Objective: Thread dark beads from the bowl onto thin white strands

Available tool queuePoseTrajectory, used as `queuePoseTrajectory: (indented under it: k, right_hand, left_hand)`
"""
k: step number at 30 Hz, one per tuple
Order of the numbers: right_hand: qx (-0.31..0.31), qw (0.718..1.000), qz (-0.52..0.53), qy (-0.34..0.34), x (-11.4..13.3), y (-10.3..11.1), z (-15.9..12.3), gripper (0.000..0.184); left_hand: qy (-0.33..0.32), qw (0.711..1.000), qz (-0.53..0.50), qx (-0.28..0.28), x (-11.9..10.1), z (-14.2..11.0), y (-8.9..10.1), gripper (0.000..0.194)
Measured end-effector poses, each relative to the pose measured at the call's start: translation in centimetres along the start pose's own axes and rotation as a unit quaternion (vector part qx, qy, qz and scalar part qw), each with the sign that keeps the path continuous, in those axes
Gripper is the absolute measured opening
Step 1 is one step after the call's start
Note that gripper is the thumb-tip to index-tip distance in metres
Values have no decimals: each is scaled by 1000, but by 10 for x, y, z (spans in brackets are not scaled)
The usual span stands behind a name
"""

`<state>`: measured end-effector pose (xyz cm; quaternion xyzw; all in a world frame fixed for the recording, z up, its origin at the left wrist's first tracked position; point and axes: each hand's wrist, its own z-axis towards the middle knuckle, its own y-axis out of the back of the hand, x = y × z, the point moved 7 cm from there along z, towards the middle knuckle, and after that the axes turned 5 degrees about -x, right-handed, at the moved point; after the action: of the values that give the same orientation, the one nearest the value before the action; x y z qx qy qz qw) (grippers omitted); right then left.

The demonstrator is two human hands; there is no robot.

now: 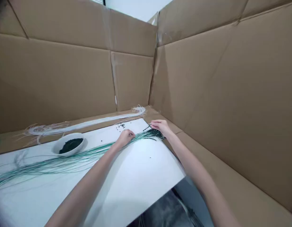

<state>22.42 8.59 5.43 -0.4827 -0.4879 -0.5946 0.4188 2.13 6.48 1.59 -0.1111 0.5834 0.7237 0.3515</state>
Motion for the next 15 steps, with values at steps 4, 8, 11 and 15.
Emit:
queuePoseTrajectory:
  k: [4,8,11,15]
  right_hand:
    - [-34,999,-37,22,-2,8,6,13]
    - [-92,987,-90,97,12,9,-2,23]
    - [-4,958,-179,223,34,-25,-20,22]
    - [189,714,-519,431,36,-91,-52,18]
  left_hand:
    - [17,999,2,-28,-2,2,2,24]
    - [29,999,-3,-37,-5,3,6,25]
    - [27,999,-9,-27,-9,2,7,21]
    - [30,999,-11,-17,-13,-1,7,22]
